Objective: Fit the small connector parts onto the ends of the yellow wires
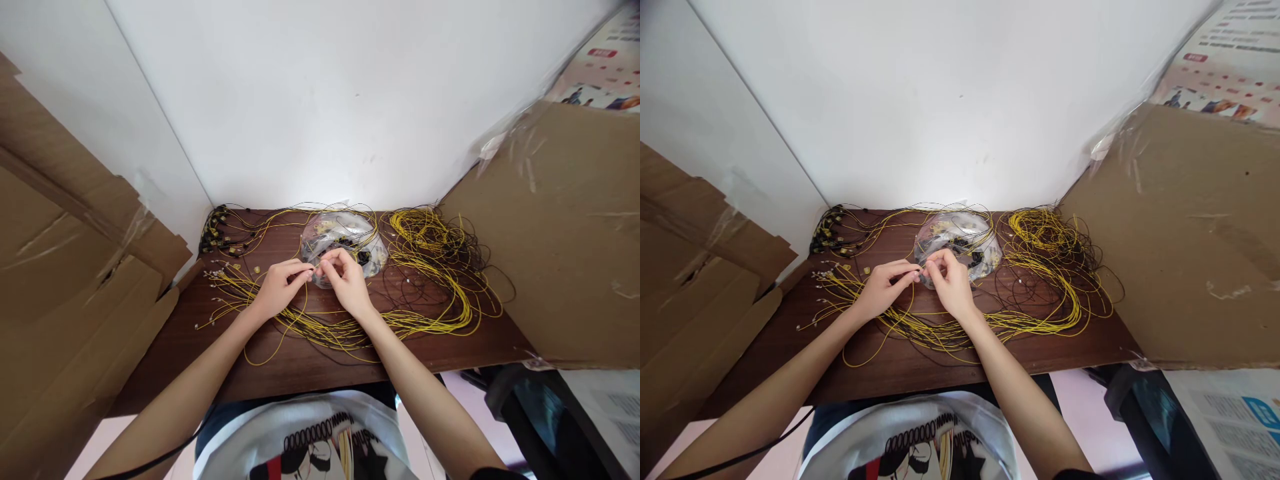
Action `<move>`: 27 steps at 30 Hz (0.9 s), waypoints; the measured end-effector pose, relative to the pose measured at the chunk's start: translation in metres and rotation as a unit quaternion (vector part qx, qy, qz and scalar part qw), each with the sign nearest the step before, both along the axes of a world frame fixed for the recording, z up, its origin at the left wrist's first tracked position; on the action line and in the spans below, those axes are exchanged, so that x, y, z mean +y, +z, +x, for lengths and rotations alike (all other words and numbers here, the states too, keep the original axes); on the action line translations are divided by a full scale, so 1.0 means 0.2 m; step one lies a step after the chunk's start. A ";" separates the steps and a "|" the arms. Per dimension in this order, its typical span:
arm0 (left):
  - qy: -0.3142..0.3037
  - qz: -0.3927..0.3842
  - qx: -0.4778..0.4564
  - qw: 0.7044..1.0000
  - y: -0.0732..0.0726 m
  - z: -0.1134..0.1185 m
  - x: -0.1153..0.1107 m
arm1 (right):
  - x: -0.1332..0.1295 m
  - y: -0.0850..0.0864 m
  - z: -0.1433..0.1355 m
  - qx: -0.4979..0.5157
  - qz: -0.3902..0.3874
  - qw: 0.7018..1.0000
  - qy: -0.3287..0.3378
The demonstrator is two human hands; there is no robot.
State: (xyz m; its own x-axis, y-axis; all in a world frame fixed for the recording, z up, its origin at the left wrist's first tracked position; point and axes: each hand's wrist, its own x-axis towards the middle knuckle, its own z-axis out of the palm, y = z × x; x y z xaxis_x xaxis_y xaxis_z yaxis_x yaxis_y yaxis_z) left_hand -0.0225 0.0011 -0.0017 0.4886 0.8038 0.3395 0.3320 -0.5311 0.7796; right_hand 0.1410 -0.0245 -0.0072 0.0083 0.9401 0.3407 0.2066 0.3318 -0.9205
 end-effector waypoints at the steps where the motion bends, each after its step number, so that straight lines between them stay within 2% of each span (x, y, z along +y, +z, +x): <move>1: 0.000 0.000 0.000 1.000 0.00 0.00 0.00 | 0.00 0.00 0.00 0.009 0.001 1.000 0.000; 12: 0.002 0.005 -0.004 1.000 -0.01 0.00 0.00 | -0.01 0.02 0.00 -0.069 0.022 0.997 0.007; 21: -0.001 0.001 -0.006 1.000 -0.01 0.00 0.00 | 0.00 -0.01 0.00 -0.002 0.004 1.000 -0.006; 27: 0.001 0.005 -0.007 1.000 -0.01 0.00 0.00 | 0.00 0.01 0.01 -0.050 0.006 0.999 -0.003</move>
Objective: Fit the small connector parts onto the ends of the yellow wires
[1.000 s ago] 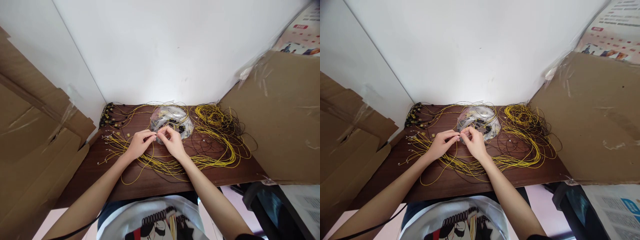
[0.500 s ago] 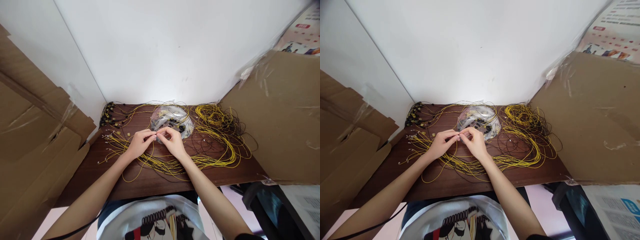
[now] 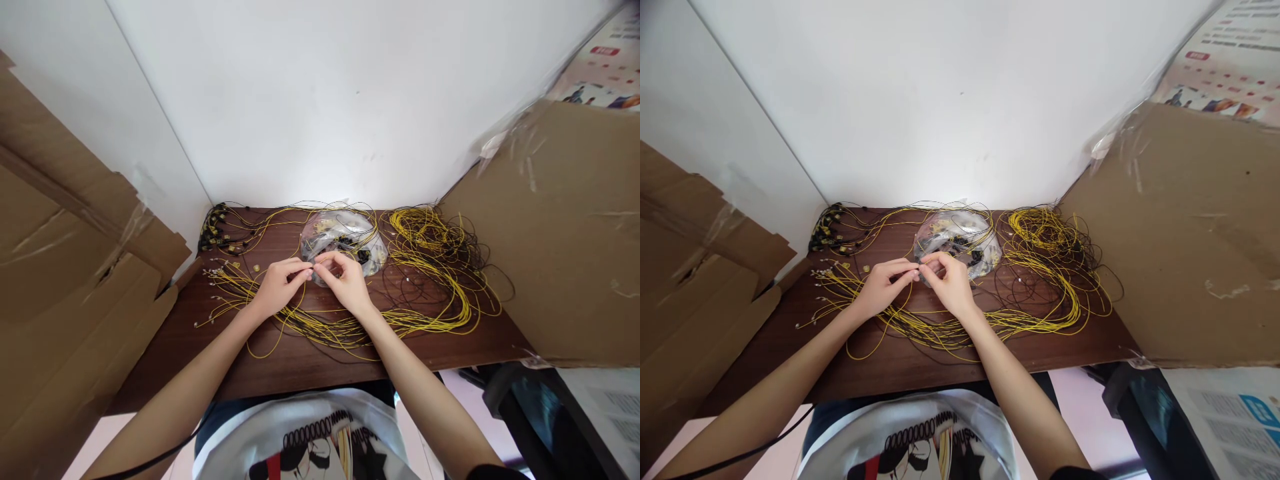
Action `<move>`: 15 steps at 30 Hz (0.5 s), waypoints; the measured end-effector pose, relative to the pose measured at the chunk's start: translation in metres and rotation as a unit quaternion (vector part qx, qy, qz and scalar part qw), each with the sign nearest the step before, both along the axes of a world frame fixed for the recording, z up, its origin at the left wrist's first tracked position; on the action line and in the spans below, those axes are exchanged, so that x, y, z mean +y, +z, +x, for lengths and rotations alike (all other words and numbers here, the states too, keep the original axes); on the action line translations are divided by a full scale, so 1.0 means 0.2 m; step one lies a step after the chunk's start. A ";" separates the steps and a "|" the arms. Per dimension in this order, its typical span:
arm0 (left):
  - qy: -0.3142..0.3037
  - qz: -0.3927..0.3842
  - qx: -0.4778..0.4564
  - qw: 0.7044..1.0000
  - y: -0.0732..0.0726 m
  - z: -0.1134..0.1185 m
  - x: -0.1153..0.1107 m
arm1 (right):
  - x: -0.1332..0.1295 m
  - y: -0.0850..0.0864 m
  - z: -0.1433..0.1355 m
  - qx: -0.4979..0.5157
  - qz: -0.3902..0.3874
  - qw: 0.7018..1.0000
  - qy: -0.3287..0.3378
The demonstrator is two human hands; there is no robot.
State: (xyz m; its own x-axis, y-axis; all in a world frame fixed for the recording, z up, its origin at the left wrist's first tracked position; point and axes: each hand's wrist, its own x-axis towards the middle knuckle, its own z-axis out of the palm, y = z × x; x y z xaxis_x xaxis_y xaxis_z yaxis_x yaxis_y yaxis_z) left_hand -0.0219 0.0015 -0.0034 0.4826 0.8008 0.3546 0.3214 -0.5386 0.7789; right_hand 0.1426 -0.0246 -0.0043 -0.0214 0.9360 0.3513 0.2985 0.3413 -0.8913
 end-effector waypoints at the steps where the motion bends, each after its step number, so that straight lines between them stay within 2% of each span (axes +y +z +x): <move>1: -0.001 0.002 0.002 1.000 0.00 0.00 0.00 | 0.00 0.00 0.00 -0.010 0.003 1.000 0.003; 4: -0.003 0.003 0.006 1.000 0.00 0.00 0.00 | -0.01 0.01 0.00 -0.016 0.008 1.000 0.003; 10: -0.007 0.003 0.012 1.000 0.00 0.00 0.00 | 0.00 -0.02 -0.01 0.043 -0.006 0.999 -0.005; 15: -0.008 0.004 0.020 1.000 0.00 0.00 0.00 | 0.00 -0.02 0.00 0.019 -0.005 1.000 -0.005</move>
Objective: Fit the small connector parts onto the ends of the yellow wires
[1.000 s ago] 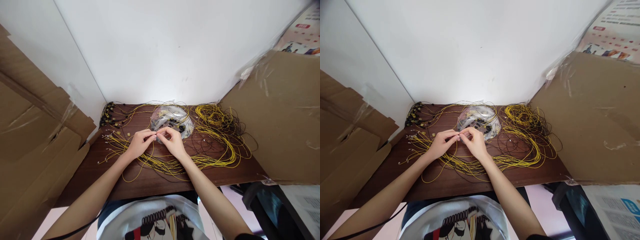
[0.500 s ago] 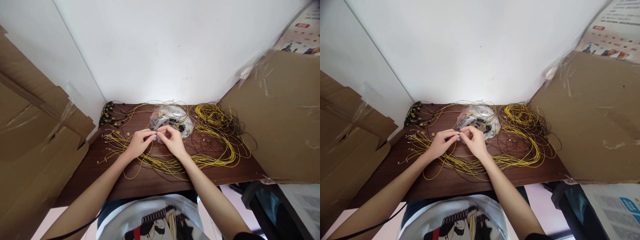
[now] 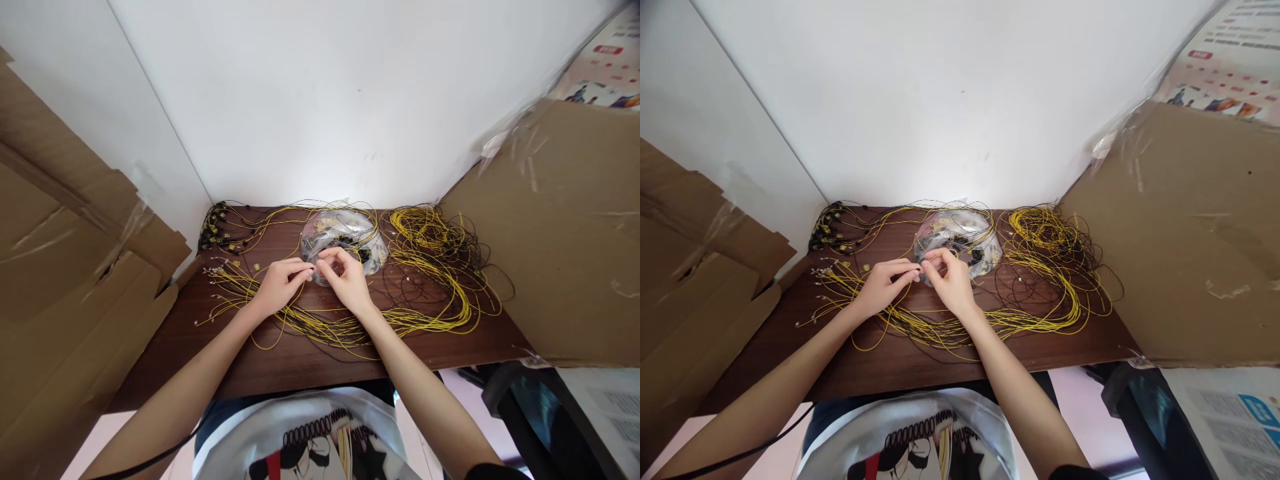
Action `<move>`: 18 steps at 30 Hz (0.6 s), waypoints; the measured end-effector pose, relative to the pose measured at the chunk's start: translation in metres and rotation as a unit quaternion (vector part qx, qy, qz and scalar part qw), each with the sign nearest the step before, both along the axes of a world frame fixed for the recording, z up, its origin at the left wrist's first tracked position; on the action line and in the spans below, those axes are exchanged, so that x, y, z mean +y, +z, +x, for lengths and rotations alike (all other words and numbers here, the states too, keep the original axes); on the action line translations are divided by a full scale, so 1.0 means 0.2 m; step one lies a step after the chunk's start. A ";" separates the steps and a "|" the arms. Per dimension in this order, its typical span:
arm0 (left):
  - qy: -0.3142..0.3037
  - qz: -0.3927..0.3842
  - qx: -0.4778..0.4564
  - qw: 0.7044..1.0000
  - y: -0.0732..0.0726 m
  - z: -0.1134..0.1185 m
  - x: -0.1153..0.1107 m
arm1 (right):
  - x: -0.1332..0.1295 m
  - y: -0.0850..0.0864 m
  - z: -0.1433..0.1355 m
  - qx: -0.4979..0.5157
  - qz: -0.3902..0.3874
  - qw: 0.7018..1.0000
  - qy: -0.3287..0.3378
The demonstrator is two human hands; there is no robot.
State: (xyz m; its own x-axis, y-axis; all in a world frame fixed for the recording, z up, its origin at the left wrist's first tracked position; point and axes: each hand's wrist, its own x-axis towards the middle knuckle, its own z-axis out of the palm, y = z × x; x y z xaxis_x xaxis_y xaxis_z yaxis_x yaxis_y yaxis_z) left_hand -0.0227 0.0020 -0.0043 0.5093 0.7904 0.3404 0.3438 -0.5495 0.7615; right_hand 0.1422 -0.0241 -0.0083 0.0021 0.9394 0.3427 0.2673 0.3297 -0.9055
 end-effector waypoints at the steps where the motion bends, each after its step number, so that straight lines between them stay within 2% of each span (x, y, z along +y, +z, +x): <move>1: 0.000 0.002 0.002 1.000 0.00 0.00 0.00 | 0.00 0.00 0.00 -0.011 -0.001 1.000 0.006; 7: -0.005 0.002 0.012 1.000 0.00 0.00 0.00 | -0.01 0.01 0.00 -0.057 0.014 0.998 0.009; 18: -0.003 -0.005 0.015 1.000 0.00 0.01 0.00 | -0.01 0.01 0.00 -0.034 0.020 0.999 -0.007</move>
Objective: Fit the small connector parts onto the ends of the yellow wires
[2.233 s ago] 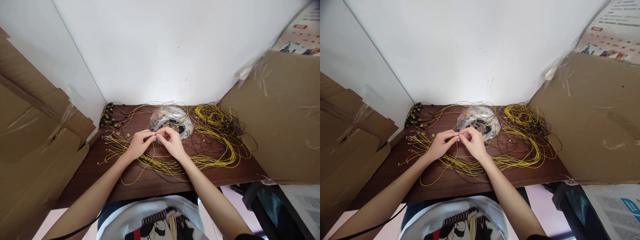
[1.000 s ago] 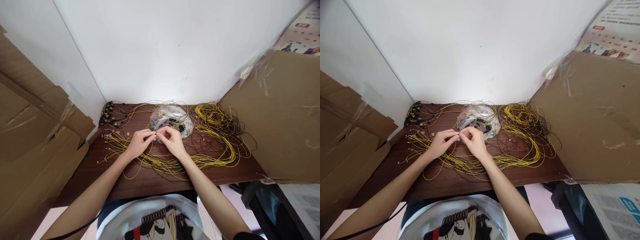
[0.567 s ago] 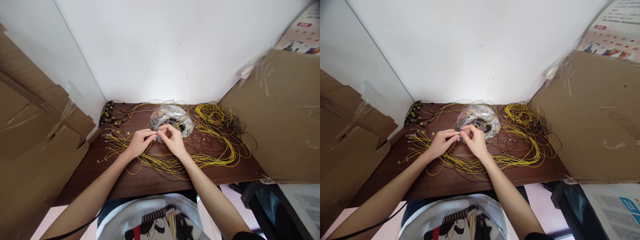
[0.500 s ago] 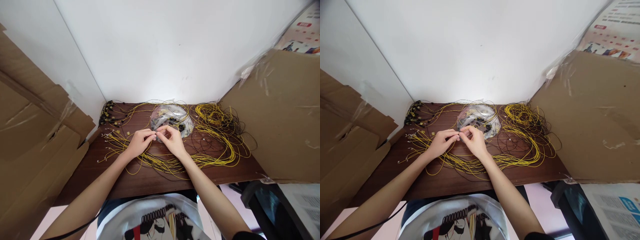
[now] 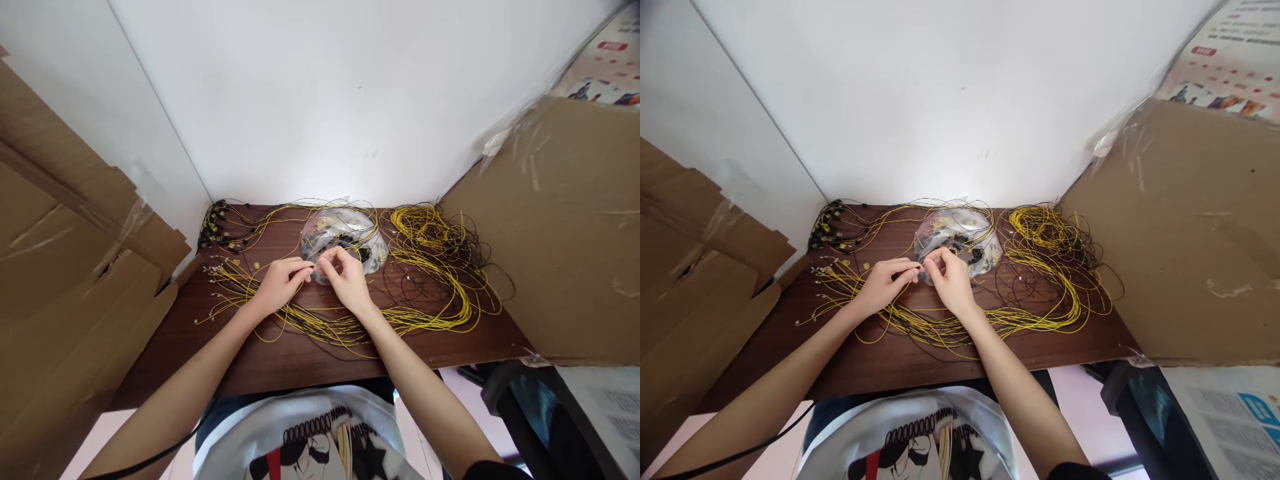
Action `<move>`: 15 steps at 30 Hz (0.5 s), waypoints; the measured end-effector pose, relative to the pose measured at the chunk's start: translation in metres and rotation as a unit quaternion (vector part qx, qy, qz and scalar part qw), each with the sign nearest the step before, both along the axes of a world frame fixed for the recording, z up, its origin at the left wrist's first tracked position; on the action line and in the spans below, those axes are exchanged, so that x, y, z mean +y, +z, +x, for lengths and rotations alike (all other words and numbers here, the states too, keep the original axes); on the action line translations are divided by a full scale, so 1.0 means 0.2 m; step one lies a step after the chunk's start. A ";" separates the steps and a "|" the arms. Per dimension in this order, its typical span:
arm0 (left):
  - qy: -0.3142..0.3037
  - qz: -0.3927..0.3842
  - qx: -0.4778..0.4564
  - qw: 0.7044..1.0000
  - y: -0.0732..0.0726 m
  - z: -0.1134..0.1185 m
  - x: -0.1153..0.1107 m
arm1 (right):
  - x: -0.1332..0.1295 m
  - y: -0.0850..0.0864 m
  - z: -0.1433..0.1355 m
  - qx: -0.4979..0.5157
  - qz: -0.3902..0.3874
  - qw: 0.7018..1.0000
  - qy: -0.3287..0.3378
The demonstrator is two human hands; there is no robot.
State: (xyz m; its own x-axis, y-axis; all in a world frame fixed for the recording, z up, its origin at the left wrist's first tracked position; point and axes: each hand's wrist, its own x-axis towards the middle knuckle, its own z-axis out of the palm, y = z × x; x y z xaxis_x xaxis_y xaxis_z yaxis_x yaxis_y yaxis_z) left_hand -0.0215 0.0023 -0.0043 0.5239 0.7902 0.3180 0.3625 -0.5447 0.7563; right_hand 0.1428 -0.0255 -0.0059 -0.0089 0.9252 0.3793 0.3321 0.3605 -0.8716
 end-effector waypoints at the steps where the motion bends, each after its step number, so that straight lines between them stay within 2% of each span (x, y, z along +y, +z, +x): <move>1: 0.000 -0.001 0.000 1.000 0.00 0.00 0.00 | 0.00 0.00 0.00 0.001 0.002 1.000 -0.006; 6: -0.001 -0.006 0.002 1.000 0.00 0.00 0.00 | 0.00 -0.01 0.00 0.005 0.000 1.000 -0.016; 15: -0.006 0.011 0.002 1.000 0.01 0.00 -0.01 | 0.00 0.01 0.00 -0.014 -0.006 1.000 0.009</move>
